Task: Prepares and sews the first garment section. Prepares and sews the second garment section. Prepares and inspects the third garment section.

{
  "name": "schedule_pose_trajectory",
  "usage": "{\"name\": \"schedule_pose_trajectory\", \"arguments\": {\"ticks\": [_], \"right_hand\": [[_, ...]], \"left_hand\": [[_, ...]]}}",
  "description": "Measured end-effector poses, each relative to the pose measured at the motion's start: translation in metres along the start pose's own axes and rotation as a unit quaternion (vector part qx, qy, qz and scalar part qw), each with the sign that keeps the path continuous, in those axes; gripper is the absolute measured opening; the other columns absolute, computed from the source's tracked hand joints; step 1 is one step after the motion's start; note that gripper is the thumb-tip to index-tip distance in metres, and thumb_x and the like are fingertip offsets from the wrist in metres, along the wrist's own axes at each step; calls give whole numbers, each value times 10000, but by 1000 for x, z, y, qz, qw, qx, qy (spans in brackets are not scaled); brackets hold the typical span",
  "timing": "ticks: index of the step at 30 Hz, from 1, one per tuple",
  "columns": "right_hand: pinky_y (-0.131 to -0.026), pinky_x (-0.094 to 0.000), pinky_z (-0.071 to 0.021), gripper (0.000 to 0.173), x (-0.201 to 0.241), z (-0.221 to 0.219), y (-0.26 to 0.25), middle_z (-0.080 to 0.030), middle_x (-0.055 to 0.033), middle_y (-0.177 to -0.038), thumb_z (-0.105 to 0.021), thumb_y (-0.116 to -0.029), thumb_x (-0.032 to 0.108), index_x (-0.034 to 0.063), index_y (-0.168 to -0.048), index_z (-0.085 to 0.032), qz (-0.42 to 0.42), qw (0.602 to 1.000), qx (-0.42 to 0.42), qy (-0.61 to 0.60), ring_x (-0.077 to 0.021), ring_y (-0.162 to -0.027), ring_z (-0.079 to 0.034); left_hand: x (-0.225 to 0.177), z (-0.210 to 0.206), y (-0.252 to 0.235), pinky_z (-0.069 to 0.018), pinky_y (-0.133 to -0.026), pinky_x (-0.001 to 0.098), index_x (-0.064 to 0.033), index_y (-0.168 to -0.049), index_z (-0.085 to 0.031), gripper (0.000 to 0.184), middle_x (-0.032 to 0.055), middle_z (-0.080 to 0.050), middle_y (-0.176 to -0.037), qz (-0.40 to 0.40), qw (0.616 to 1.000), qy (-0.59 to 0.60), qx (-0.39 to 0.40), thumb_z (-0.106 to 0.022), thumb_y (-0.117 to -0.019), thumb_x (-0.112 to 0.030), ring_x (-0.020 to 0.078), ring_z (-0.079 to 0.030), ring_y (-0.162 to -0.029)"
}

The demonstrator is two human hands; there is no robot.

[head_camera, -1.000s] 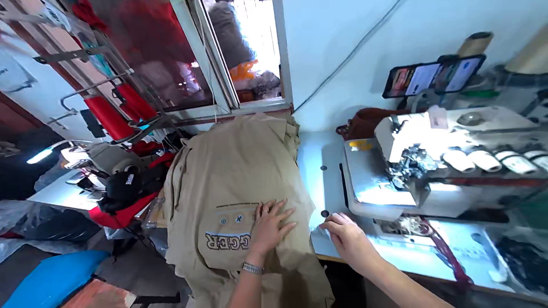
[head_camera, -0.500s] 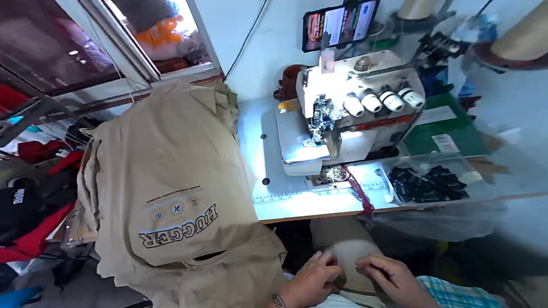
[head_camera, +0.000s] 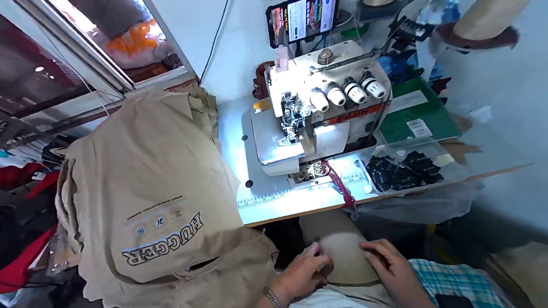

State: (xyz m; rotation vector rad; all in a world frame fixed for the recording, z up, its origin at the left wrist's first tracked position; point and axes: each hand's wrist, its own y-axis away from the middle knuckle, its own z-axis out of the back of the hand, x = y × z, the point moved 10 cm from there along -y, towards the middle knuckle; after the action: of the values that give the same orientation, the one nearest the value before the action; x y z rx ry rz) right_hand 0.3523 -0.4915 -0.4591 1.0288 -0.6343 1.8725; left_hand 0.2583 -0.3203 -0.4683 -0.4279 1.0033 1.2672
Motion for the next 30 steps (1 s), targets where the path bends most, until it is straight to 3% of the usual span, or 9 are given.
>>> {"name": "schedule_pose_trajectory", "arguments": {"ticks": [3, 5, 8, 12, 16, 21, 24, 27, 30], "right_hand": [[-963, -530, -511, 402, -72, -9, 6, -656, -245, -1215, -542, -1071, 293, -25, -1311, -600, -270, 961, 37, -51, -348, -1096, -655], [-948, -502, -525, 453, -97, -23, 11, -662, -219, -1178, -544, -1062, 380, -9, -1289, -599, -346, 927, 46, -134, -299, -1069, -659], [-721, -393, -541, 216, -81, -12, 2, -642, -128, -881, -683, -983, 168, -18, -1078, -630, -301, 936, -17, -182, -196, -767, -624], [-612, -293, -485, 172, -30, 22, 1, -578, -38, -769, -743, -876, 99, 20, -978, -630, -217, 969, -49, -107, -117, -641, -544], [-824, -544, -525, 198, -9, 24, 6, -621, -213, -1034, -707, -894, 168, 3, -1002, -716, -77, 993, -46, 74, -371, -958, -617], [-843, -385, -569, 352, 32, -17, 5, -650, -122, -1066, -695, -938, 422, 98, -1066, -742, 86, 993, 85, 14, -221, -980, -640], [-817, -451, -566, 281, 39, -32, 1, -636, -129, -1025, -764, -869, 329, 112, -1047, -747, 91, 982, 145, 80, -285, -954, -641], [-791, -474, -569, 156, 44, -39, 0, -653, -151, -959, -714, -902, 200, 59, -967, -735, 103, 972, 187, 100, -318, -913, -661], [-760, -488, -567, 114, 49, -44, 2, -651, -156, -945, -678, -878, 131, 38, -935, -712, 110, 969, 194, 110, -332, -893, -666]], "left_hand": [[2, -4, 0, -467, -1033, 506, 17, -959, -702, 88, 249, -591, -1161, -12, 1000, 4, -5, -713, -902, -50, 380, -578, -1141], [3, -3, -1, -485, -999, 471, 35, -905, -689, 76, 237, -596, -1118, -18, 1000, 15, 4, -713, -897, -37, 355, -591, -1083], [3, -1, 0, -503, -936, 450, 69, -882, -670, 81, 241, -585, -1103, -11, 998, 40, 51, -726, -867, 13, 335, -594, -1022], [22, 2, 4, -513, -917, 464, 72, -903, -672, 101, 244, -578, -1131, 47, 993, 9, 106, -747, -851, 30, 338, -600, -1000], [18, 22, 4, -517, -955, 503, 48, -1002, -684, 92, 218, -637, -1133, 90, 993, -57, 48, -651, -936, -6, 347, -645, -1044], [0, 48, 8, -535, -885, 469, 37, -999, -655, 92, 183, -680, -998, 76, 995, -67, -20, -578, -974, -8, 307, -673, -942], [-2, 48, 7, -531, -909, 464, 38, -990, -663, 83, 183, -665, -1036, 67, 995, -71, -15, -595, -967, -4, 307, -663, -977], [-1, 43, 4, -530, -902, 476, 30, -1012, -652, 97, 186, -659, -1064, 60, 996, -65, -22, -590, -966, -26, 315, -659, -993], [-2, 27, -3, -482, -1032, 511, -11, -1166, -640, 282, 173, -666, -1174, 70, 995, -66, -38, -662, -969, -211, 326, -633, -1146]]}}
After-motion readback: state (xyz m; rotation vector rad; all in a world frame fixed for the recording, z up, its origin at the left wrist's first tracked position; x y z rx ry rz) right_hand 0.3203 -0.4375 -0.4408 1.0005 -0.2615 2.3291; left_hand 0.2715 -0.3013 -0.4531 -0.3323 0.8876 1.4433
